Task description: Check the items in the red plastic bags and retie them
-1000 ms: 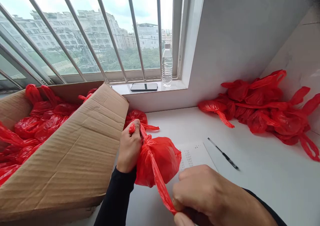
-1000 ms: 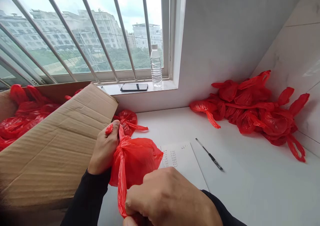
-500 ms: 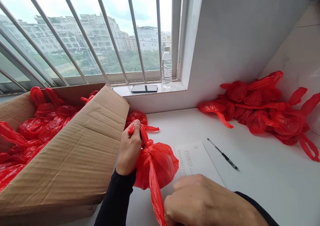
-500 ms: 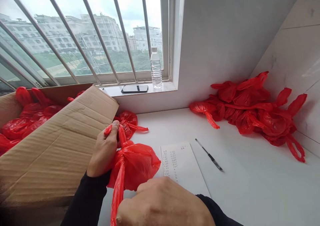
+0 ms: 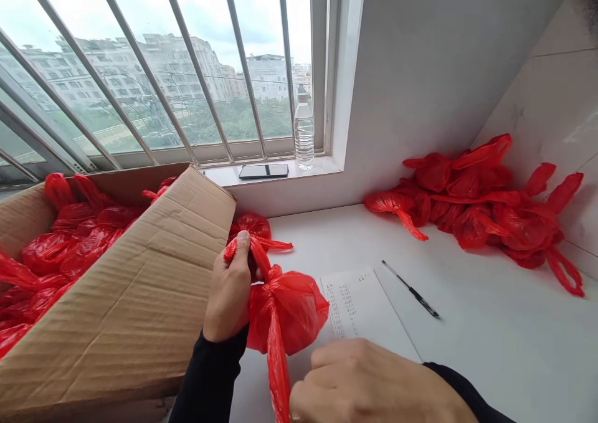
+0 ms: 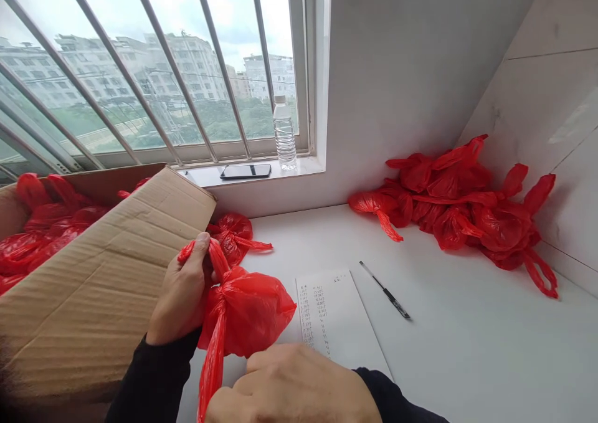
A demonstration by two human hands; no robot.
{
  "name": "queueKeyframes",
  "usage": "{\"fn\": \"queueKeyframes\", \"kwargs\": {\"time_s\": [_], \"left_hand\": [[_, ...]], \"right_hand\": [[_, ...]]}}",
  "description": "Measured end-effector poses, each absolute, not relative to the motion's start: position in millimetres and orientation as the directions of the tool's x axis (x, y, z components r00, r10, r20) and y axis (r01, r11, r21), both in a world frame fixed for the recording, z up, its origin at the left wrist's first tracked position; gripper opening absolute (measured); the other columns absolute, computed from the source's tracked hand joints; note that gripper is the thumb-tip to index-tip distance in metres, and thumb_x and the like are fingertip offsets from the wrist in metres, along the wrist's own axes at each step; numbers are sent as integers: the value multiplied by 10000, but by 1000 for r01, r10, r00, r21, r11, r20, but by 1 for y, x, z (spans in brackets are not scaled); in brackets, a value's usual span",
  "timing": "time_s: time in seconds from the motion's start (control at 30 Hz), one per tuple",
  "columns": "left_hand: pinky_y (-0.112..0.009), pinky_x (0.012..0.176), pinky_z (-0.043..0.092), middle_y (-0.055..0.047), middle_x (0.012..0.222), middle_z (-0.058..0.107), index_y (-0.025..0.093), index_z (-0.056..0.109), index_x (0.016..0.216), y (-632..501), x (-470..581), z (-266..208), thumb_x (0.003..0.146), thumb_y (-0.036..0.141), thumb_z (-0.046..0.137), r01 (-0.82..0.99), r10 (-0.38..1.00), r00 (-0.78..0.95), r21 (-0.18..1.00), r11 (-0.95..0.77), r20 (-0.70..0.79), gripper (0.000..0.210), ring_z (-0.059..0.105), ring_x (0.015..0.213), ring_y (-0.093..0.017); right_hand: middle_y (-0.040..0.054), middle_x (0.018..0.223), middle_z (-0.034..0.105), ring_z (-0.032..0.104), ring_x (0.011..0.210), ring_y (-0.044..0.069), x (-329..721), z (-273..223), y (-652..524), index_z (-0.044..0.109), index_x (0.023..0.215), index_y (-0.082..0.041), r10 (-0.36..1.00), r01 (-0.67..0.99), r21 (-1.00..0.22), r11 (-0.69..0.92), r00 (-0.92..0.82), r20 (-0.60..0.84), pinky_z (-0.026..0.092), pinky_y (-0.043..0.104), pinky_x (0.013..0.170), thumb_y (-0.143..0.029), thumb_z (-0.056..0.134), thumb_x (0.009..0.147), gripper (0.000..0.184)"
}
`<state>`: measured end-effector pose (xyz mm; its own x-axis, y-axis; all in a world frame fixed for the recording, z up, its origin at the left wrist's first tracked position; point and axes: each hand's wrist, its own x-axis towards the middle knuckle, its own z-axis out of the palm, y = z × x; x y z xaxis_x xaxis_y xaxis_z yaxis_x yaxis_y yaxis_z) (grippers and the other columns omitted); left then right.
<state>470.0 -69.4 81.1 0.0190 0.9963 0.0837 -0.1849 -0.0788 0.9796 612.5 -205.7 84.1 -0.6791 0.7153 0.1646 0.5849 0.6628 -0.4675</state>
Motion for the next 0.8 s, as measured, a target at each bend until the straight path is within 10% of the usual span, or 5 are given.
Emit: {"fn": "queueKeyframes", "kwargs": {"time_s": [0.8], "left_hand": [[-249,598,544,-37,638,701,145,663,746,-81,484,89,862,428,610,-416,1000,22,909,21,-13,311,675,615,-170]], "right_hand": [[-33,733,532,441,701,144,625,110,-212,386,760,-220,877,776,-506,377,-475,-75,308,279,639,-381,584,931,307]]}}
